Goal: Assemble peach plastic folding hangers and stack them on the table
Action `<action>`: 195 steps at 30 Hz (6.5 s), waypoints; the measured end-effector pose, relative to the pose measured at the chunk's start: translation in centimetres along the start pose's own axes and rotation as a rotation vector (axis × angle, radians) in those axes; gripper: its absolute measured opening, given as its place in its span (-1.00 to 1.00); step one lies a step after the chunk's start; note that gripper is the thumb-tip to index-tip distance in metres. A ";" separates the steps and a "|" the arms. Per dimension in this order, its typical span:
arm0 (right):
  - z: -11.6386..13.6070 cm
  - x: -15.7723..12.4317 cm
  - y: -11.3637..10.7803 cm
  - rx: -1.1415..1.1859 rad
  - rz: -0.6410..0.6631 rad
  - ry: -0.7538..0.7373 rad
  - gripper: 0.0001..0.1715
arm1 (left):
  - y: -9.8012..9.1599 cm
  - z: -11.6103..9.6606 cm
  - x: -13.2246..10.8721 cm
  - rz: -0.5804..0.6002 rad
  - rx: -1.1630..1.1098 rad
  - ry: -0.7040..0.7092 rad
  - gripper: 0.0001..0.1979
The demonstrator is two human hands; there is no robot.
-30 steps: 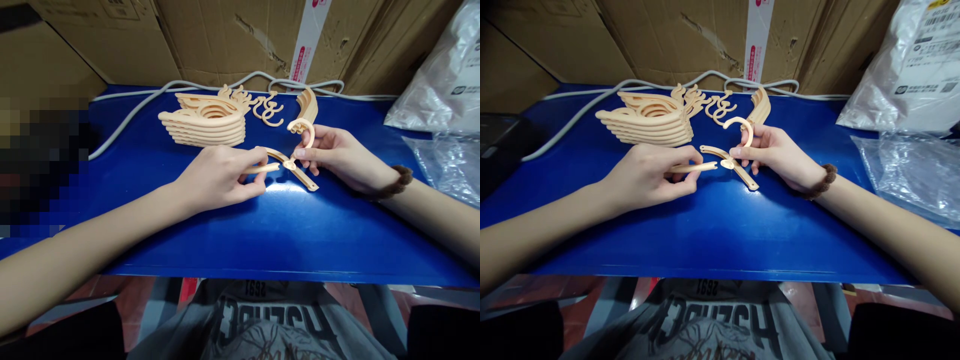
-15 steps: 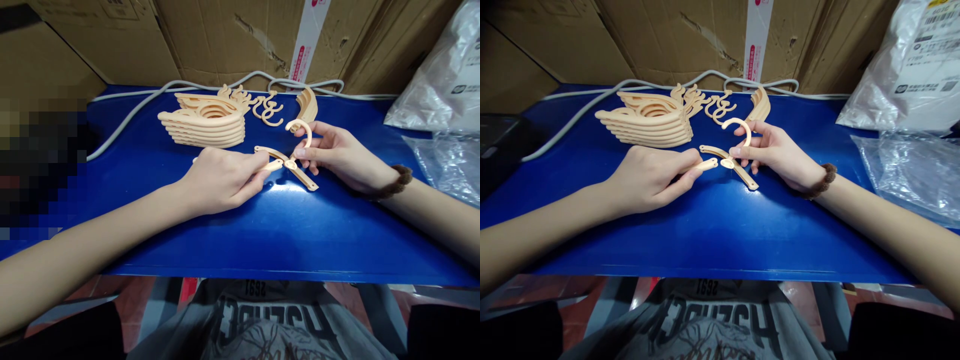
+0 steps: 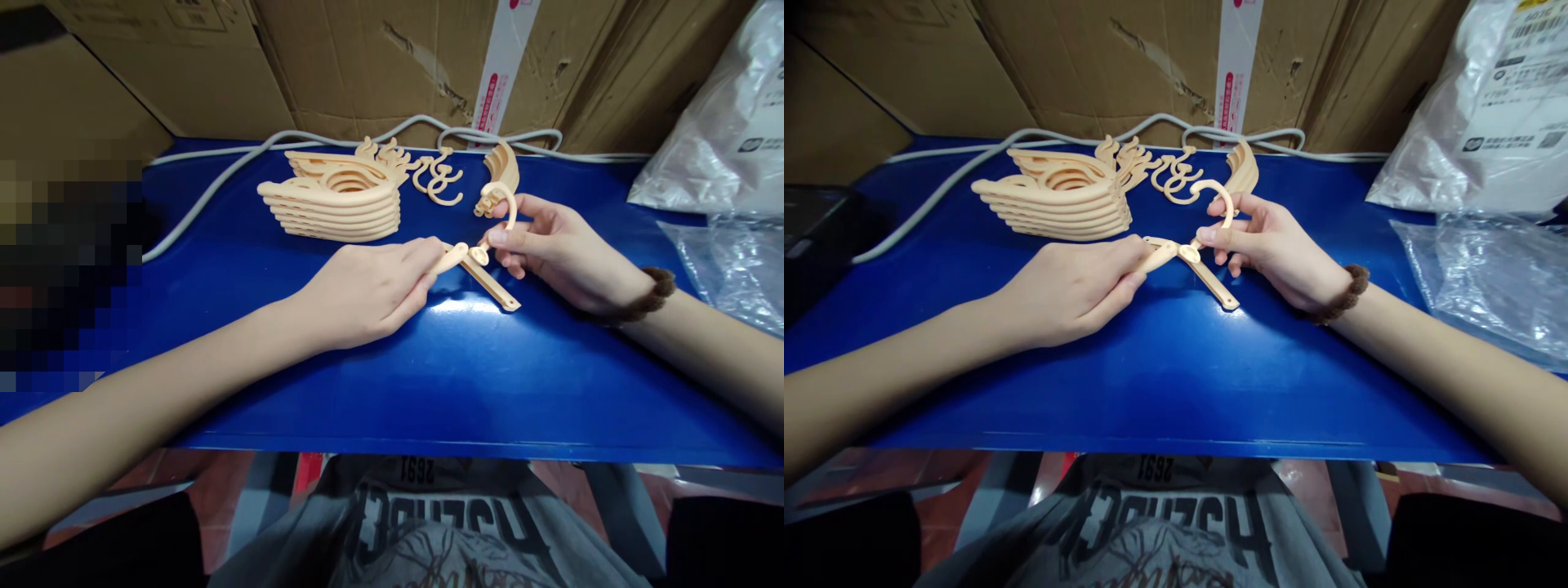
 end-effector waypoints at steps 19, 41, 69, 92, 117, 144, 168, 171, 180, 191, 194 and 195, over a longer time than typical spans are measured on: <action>0.0 0.2 -0.1 0.083 -0.005 -0.016 -0.43 | 1.0 0.7 -0.1 -0.022 -0.183 0.032 -0.60; -0.2 0.3 -0.1 0.014 0.092 -0.044 -0.46 | 1.3 0.2 0.1 -0.132 -0.088 0.123 -0.71; 1.0 -0.4 0.4 -0.172 0.058 -0.170 -0.49 | 1.1 -0.1 -0.1 -0.070 0.197 0.090 -0.69; 1.3 -0.8 0.3 -0.201 0.044 -0.163 -0.32 | 0.3 -0.4 0.0 -0.188 0.314 0.205 -0.68; 0.9 -1.0 1.0 -0.152 0.073 -0.138 -0.38 | 0.2 -0.5 0.0 -0.091 0.302 0.155 -0.67; 0.5 -1.4 0.6 -0.931 0.091 -0.477 -0.06 | -0.6 0.3 0.1 0.170 -0.948 -0.235 -0.67; -0.3 -1.3 1.0 -1.612 0.132 -0.651 -0.48 | -0.1 1.3 1.0 0.050 -1.224 -0.691 -0.92; -0.4 -1.2 1.0 -1.615 0.120 -0.682 -0.51 | 0.0 1.3 1.0 0.042 -1.204 -0.683 -0.92; -0.6 -1.1 0.8 -1.601 0.147 -0.701 -0.69 | 0.1 1.5 0.9 0.030 -1.179 -0.676 -0.94; -0.3 -1.0 0.8 -1.525 0.164 -0.637 -0.79 | 0.0 1.4 0.9 0.056 -1.168 -0.687 -0.88; -0.3 -1.0 0.9 -1.519 0.164 -0.638 -0.83 | 0.0 1.5 0.9 0.054 -1.162 -0.667 -0.84; -0.3 -1.0 0.9 -1.517 0.166 -0.638 -0.83 | 0.0 1.5 0.9 0.054 -1.163 -0.663 -0.84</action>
Point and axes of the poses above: each hand's wrist, its own x-axis towards the middle knuckle, its own y-axis out of the palm, z = x × y, the point moved 2 cm from there along x, towards the middle knuckle, and after that the axes turned 6 degrees about x, right-handed, at the moved point
